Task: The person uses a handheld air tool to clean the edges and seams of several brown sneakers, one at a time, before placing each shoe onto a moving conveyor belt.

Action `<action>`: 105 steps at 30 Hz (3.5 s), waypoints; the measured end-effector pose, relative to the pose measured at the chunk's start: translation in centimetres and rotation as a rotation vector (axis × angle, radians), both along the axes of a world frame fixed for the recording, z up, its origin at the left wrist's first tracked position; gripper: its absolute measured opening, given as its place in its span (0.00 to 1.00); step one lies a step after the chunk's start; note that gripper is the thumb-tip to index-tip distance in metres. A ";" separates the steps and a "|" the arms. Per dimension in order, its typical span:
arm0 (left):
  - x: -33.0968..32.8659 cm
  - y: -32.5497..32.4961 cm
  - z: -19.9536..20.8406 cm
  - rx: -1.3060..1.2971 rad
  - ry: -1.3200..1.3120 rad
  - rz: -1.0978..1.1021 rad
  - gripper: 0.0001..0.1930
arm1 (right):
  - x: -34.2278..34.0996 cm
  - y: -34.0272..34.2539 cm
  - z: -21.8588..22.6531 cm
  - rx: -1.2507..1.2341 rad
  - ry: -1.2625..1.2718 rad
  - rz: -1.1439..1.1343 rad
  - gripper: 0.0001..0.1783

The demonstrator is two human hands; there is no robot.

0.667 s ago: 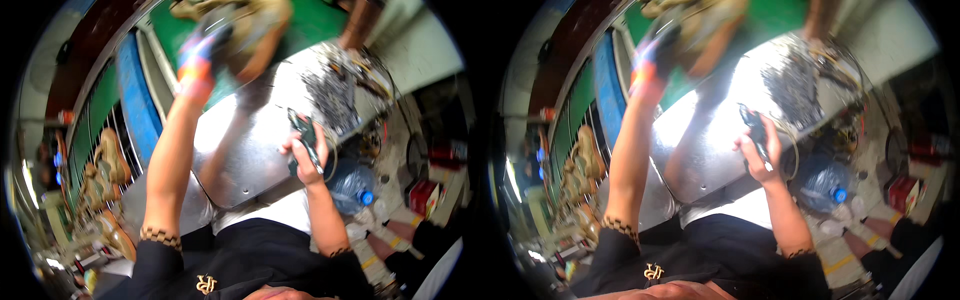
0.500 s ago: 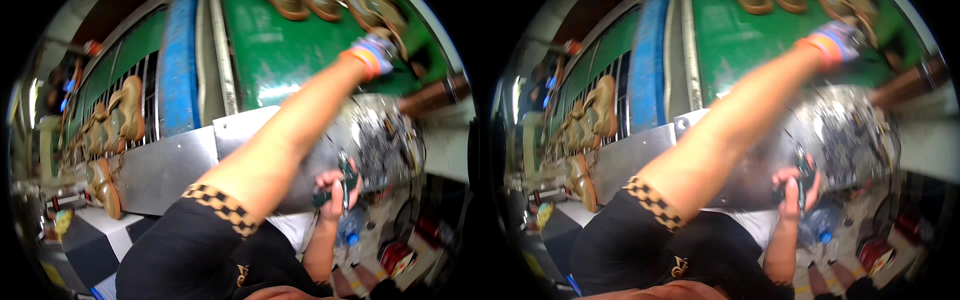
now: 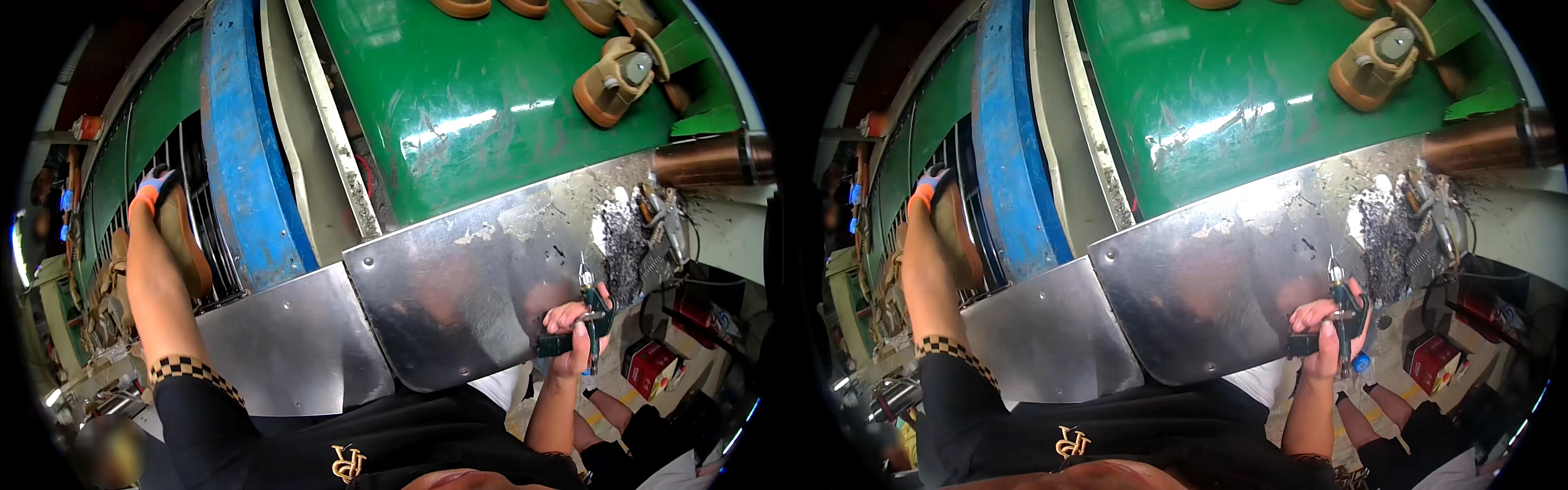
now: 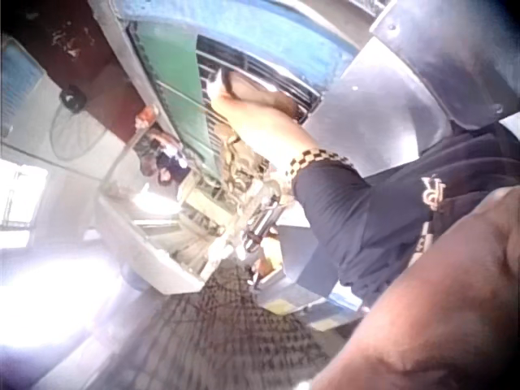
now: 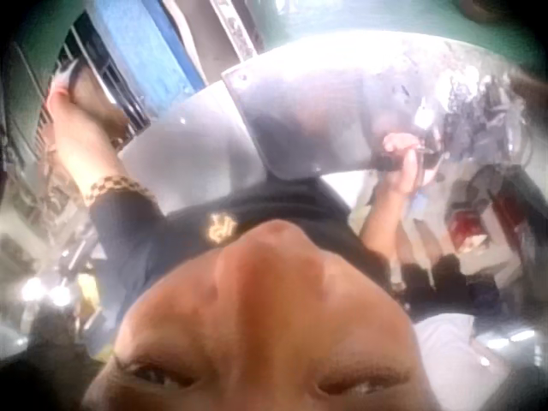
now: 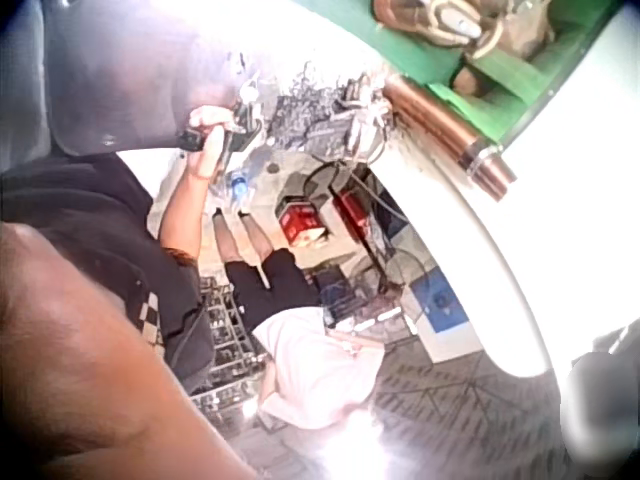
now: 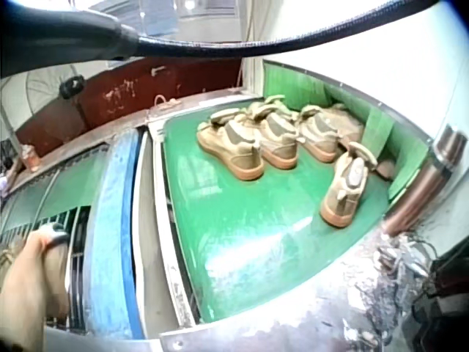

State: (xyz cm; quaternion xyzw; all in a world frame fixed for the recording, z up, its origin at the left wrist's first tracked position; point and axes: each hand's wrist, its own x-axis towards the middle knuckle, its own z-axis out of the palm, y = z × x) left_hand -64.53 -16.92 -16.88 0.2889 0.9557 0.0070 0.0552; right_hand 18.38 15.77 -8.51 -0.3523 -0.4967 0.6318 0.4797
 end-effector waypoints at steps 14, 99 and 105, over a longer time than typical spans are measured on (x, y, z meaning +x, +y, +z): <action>30.0 -12.1 28.5 0.432 0.235 -0.186 0.29 | 0.4 0.3 -0.6 0.038 0.165 0.116 0.29; 71.7 -8.5 13.1 0.925 -1.235 0.764 0.35 | -2.0 -15.0 -0.8 -0.105 0.060 0.639 0.25; 72.7 -4.0 12.3 1.122 -1.599 0.737 0.37 | -1.8 -14.7 -0.7 -0.009 0.056 0.624 0.23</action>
